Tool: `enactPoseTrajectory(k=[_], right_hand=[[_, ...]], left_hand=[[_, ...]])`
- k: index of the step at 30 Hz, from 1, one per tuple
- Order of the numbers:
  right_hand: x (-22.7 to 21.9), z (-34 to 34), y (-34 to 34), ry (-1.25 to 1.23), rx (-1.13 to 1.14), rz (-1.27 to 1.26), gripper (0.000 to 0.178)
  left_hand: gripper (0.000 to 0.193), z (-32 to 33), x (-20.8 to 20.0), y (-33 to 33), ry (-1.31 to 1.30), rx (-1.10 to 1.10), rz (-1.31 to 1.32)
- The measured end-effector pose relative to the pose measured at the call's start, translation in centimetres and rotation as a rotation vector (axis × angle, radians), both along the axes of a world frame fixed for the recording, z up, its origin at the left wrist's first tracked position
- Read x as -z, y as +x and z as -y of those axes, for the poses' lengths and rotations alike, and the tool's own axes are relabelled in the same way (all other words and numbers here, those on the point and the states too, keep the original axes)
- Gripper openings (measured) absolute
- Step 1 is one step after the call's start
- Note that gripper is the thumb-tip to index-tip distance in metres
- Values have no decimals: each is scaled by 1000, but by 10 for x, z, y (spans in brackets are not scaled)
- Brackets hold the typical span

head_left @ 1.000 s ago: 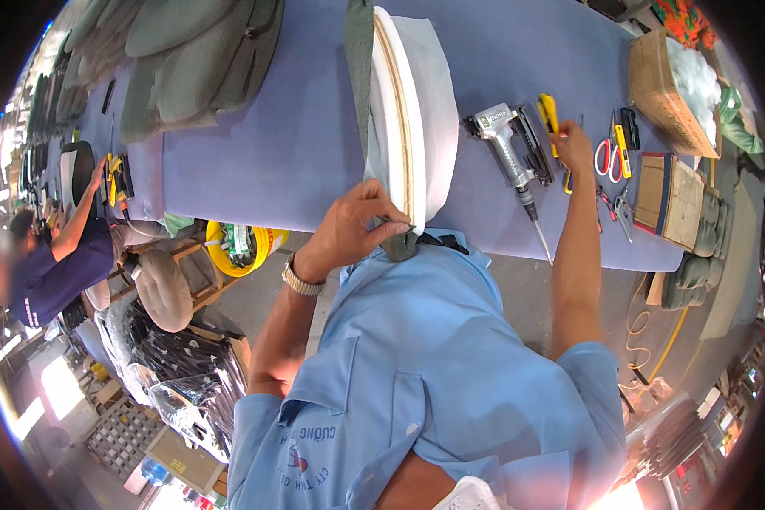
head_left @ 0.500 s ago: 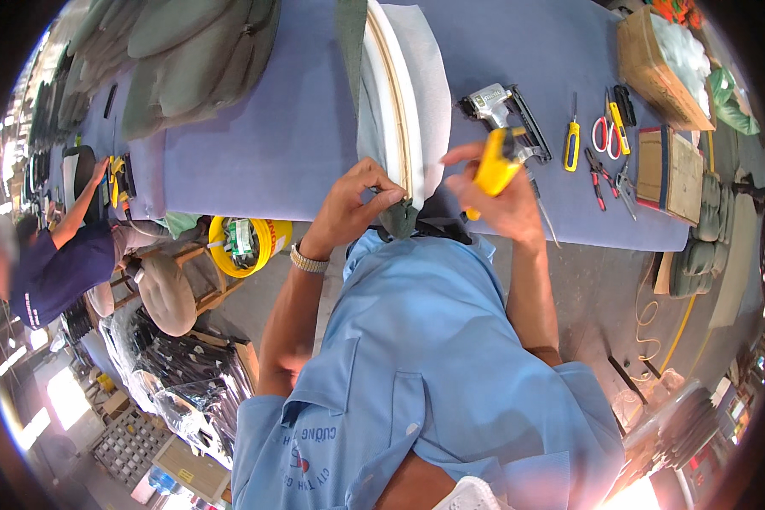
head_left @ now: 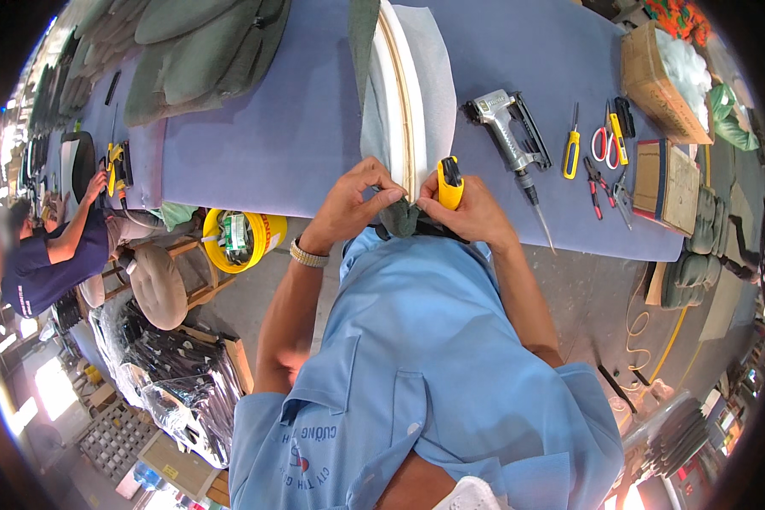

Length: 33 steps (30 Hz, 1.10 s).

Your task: The person assembles green fabric cushions by wrapping fabric around foam inserts, securing edges with a staple gun, and trimming excess fabric with a utility knife. The person handles multiple cushions sequentially on a workbench in a workshop setting.

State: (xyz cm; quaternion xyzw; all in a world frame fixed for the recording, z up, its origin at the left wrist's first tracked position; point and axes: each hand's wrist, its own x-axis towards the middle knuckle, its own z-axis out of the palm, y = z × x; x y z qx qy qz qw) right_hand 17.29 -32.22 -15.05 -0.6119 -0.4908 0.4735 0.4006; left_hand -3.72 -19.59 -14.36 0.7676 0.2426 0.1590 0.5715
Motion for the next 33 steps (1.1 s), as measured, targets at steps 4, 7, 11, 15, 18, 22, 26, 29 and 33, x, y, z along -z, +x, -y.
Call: enactPoseTrajectory(k=[4, 7, 11, 15, 18, 22, 26, 29, 33], right_hand=[[-6, -4, -2, 1, -13, 59, 22], [-14, -3, 3, 58, -2, 107, 22], [-34, -2, 6, 309, 295, -405, 13], [-58, -6, 6, 229, 339, -560, 9], [-38, -19, -9, 301, 336, -491, 11], [-25, -24, -9, 287, 376, -429, 16], [-23, -29, -10, 240, 365, -415, 18], [-19, -30, -11, 248, 367, -458, 17], [-21, -31, -14, 298, 378, -502, 17]], left_hand=[[14, -1, -10, 3, 200, 58, 39], [14, 2, -10, 7, 162, 5, 5], [14, 2, -7, 14, 138, -2, -27], [13, 2, -7, 22, 101, 19, -29], [13, 2, -5, 28, 88, 27, 2], [13, 4, -5, 28, 71, 25, -6], [14, 5, 0, 24, 59, 18, 17], [14, 4, -1, 22, 82, 29, -3], [14, 2, 0, 21, 59, 32, 9]])
